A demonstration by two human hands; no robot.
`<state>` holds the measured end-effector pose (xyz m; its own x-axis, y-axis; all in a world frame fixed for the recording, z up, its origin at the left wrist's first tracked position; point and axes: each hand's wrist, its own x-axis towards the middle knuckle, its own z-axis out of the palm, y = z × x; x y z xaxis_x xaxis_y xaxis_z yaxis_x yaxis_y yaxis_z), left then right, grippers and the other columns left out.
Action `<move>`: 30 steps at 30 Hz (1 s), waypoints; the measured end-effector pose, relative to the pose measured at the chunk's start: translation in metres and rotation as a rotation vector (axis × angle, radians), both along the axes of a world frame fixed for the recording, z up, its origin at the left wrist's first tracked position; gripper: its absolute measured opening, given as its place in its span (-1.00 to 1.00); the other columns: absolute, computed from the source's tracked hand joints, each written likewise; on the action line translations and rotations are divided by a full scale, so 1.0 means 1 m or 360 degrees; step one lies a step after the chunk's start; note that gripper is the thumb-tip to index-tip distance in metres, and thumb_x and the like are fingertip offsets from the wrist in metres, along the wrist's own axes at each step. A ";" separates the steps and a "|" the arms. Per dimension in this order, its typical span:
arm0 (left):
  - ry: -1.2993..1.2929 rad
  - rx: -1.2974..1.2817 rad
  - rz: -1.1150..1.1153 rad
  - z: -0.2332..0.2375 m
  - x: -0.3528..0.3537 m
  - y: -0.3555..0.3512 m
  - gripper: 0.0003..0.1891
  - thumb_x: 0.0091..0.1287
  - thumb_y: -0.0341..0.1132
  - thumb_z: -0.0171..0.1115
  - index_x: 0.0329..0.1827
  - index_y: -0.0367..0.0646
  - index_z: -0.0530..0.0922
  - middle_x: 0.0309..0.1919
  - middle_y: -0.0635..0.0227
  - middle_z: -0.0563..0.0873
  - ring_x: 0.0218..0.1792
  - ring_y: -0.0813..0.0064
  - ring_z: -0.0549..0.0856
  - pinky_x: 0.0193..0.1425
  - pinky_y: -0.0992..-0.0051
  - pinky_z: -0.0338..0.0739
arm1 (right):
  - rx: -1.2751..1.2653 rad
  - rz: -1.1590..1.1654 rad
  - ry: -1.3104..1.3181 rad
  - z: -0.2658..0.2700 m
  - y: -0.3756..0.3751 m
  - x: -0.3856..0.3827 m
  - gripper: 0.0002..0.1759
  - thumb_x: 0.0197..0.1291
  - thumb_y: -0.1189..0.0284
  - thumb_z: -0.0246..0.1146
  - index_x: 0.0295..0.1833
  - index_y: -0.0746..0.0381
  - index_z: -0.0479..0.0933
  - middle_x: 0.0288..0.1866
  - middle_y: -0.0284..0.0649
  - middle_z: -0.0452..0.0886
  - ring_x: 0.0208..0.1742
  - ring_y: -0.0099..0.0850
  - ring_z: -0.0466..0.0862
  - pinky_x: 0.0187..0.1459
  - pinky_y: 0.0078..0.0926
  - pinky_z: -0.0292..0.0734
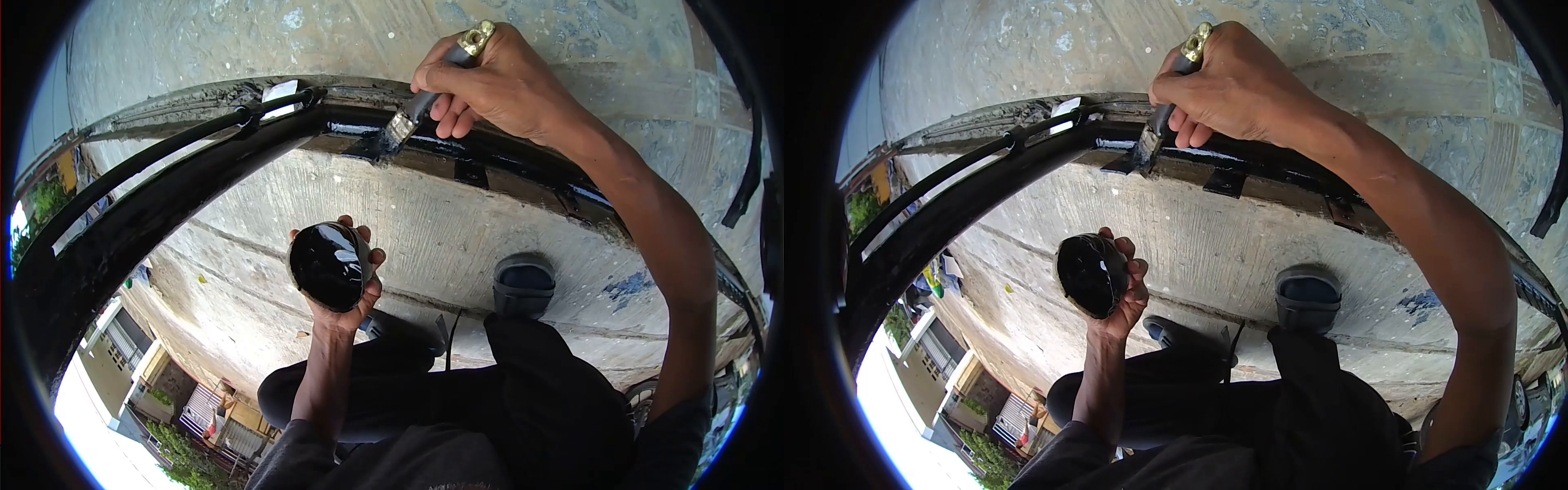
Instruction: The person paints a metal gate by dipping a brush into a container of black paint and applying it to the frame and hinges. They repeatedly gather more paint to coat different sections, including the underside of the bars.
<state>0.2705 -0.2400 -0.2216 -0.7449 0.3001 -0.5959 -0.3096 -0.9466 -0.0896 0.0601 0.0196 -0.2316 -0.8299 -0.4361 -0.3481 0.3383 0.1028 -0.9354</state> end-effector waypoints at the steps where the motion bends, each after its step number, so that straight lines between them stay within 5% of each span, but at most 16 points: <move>1: -0.0003 -0.0003 0.0003 0.000 0.000 0.001 -0.23 0.42 0.37 0.03 0.41 -0.10 0.39 0.29 0.02 0.54 0.22 -0.16 0.59 -0.06 0.02 0.78 | 0.0096 0.0011 0.0098 0.005 0.001 -0.005 -0.78 0.33 0.43 0.27 -0.18 0.42 0.68 -0.43 -0.05 0.74 -0.40 -0.38 0.82 -0.41 -0.55 0.75; 4: -0.0039 0.0026 0.0004 -0.002 0.002 0.000 -0.23 0.41 0.37 0.03 0.41 -0.09 0.39 0.27 0.03 0.55 0.19 -0.15 0.60 -0.05 0.01 0.78 | -0.0233 -0.0051 0.0352 -0.003 -0.018 0.000 -0.80 0.34 0.41 0.28 -0.16 0.33 0.71 -0.44 -0.13 0.75 -0.39 -0.43 0.81 -0.31 -0.53 0.75; 6: -0.0046 0.0028 -0.0005 -0.002 -0.001 0.003 -0.23 0.41 0.37 0.04 0.41 -0.09 0.39 0.26 0.03 0.55 0.18 -0.15 0.61 -0.05 0.01 0.78 | 0.0018 0.0303 0.0414 -0.004 -0.025 0.010 -0.86 0.39 0.47 0.31 -0.10 0.31 0.71 -0.33 -0.24 0.75 -0.34 -0.54 0.74 -0.28 -0.59 0.70; 15: -0.0065 -0.0001 -0.0004 0.000 -0.003 0.002 -0.22 0.40 0.39 0.04 0.41 -0.09 0.39 0.25 0.04 0.57 0.16 -0.13 0.62 -0.09 0.03 0.77 | 0.0265 0.0567 0.0609 0.015 -0.018 0.013 -0.91 0.30 0.52 0.36 -0.18 0.34 0.71 -0.33 -0.22 0.75 -0.30 -0.54 0.73 -0.19 -0.52 0.69; 22: -0.0075 -0.0018 -0.0024 -0.001 0.002 0.001 -0.21 0.40 0.40 0.03 0.39 -0.09 0.41 0.23 0.06 0.58 0.14 -0.09 0.63 -0.12 0.07 0.78 | 0.0029 0.0325 0.0397 0.016 -0.007 0.012 -0.91 0.32 0.53 0.35 -0.16 0.32 0.70 -0.31 -0.22 0.74 -0.34 -0.54 0.70 -0.23 -0.55 0.69; 25: -0.0093 -0.0038 -0.0042 0.000 0.002 0.004 -0.21 0.40 0.40 0.02 0.39 -0.10 0.41 0.22 0.06 0.58 0.13 -0.10 0.63 -0.14 0.09 0.78 | 0.0187 0.0538 0.0670 0.013 -0.013 0.011 -0.88 0.37 0.47 0.32 -0.13 0.31 0.69 -0.30 -0.23 0.72 -0.35 -0.55 0.70 -0.27 -0.56 0.72; 27: -0.0091 -0.0044 -0.0039 0.000 0.001 0.006 -0.21 0.40 0.40 0.02 0.38 -0.10 0.42 0.21 0.07 0.58 0.12 -0.10 0.63 -0.14 0.10 0.78 | -0.0056 0.0338 0.0652 0.009 -0.015 0.007 -0.84 0.33 0.45 0.30 -0.20 0.33 0.70 -0.56 -0.24 0.62 -0.59 -0.56 0.56 -0.50 -0.49 0.50; 30: -0.0086 -0.0061 -0.0032 0.000 0.001 0.007 -0.21 0.40 0.40 0.03 0.37 -0.11 0.42 0.21 0.07 0.58 0.11 -0.10 0.63 -0.15 0.12 0.78 | -0.0253 0.0166 0.0620 0.013 -0.015 -0.001 -0.80 0.33 0.43 0.27 -0.28 0.33 0.69 -0.68 -0.26 0.58 -0.70 -0.55 0.51 -0.59 -0.46 0.41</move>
